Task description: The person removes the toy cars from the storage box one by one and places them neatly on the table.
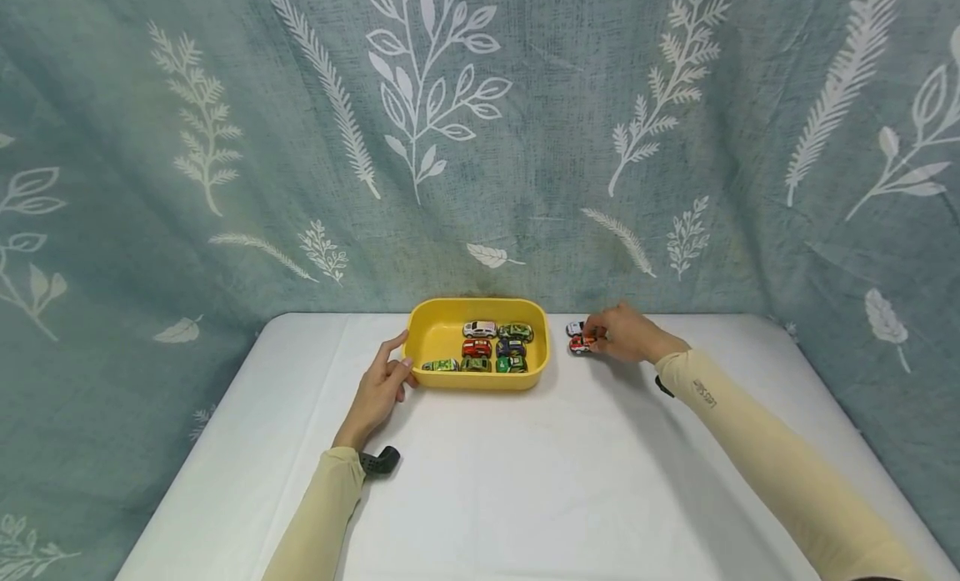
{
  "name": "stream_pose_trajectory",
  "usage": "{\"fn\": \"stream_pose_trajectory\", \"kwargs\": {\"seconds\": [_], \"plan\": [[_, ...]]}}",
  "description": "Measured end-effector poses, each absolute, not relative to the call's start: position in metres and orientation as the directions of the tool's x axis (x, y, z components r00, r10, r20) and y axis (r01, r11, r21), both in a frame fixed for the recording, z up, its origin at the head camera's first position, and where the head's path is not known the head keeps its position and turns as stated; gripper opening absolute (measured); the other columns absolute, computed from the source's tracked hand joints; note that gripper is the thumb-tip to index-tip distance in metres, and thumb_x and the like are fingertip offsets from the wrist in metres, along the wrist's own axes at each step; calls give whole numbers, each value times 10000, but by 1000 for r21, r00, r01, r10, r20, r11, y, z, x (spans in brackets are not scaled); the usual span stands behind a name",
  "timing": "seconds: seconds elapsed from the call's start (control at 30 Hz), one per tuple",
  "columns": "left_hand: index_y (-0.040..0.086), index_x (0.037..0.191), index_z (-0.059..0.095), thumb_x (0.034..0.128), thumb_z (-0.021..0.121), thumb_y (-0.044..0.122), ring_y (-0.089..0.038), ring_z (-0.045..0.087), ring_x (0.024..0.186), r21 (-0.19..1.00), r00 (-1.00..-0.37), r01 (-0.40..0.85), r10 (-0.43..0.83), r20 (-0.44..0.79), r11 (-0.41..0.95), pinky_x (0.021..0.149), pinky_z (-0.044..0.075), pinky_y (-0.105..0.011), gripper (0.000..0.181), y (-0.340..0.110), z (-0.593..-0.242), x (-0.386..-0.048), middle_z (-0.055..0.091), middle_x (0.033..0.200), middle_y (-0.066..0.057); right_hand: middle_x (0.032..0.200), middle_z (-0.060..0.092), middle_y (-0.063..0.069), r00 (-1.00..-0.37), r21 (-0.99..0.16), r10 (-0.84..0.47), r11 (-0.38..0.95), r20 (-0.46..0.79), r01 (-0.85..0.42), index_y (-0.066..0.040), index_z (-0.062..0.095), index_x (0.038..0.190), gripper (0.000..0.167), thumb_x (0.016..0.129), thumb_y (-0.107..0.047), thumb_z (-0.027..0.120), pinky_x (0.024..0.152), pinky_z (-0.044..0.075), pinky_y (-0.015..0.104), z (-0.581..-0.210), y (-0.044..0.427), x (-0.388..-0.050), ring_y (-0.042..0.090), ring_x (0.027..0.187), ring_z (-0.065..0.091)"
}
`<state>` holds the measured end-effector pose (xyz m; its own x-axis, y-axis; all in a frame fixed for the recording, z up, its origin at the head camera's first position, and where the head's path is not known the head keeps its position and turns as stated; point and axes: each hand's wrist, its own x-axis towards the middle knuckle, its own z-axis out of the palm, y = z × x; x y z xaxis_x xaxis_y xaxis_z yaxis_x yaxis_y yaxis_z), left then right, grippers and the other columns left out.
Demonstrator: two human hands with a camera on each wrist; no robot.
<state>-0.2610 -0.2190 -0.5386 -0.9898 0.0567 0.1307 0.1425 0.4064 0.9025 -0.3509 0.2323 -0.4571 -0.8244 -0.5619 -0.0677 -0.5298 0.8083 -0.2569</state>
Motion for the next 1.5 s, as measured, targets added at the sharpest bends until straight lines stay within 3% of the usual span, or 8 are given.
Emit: {"fn": "stream_pose_trajectory", "kwargs": {"seconds": [0.1, 0.4, 0.8, 1.0, 1.5], "plan": [[350, 1630, 395, 1127, 511, 381, -201, 536, 622, 903, -990, 138, 57, 126, 406, 643, 467, -288, 518, -219, -538, -262, 731, 892, -135, 951, 736, 35, -828, -243, -557, 814, -69, -527, -113, 779, 1133, 171, 963, -130, 775, 1106, 356, 637, -458, 231, -350, 255, 921, 650], [352, 1629, 399, 1127, 509, 378, -198, 534, 616, 905, -991, 137, 55, 125, 403, 643, 466, -289, 514, -220, -538, -261, 732, 889, -136, 918, 719, 25, -840, -224, -540, 827, -58, -516, -107, 782, 1164, 209, 957, -132, 784, 1111, 363, 639, -466, 230, -350, 246, 901, 629], [380, 1618, 406, 1124, 516, 378, -205, 534, 616, 908, -991, 130, 51, 120, 399, 635, 462, -288, 507, -219, -539, -260, 732, 885, -133, 961, 749, 37, -843, -257, -533, 826, -71, -501, -71, 777, 1186, 238, 954, -123, 788, 1208, 242, 720, -469, 231, -351, 257, 938, 665], [375, 1617, 409, 1123, 518, 377, -204, 534, 616, 908, -992, 123, 49, 113, 400, 632, 461, -286, 507, -219, -538, -260, 731, 891, -143, 862, 683, 24, -844, -247, -531, 831, -82, -498, -48, 767, 1197, 251, 962, -135, 779, 1061, 384, 622, -466, 230, -348, 214, 817, 561], [364, 1623, 401, 1126, 509, 374, -204, 537, 622, 904, -991, 133, 58, 120, 405, 669, 469, -305, 509, -219, -537, -260, 732, 893, -140, 1015, 772, 87, -839, -299, -542, 809, -49, -506, -34, 766, 1181, 277, 939, -163, 807, 1114, 378, 650, -460, 231, -345, 282, 947, 682]]}}
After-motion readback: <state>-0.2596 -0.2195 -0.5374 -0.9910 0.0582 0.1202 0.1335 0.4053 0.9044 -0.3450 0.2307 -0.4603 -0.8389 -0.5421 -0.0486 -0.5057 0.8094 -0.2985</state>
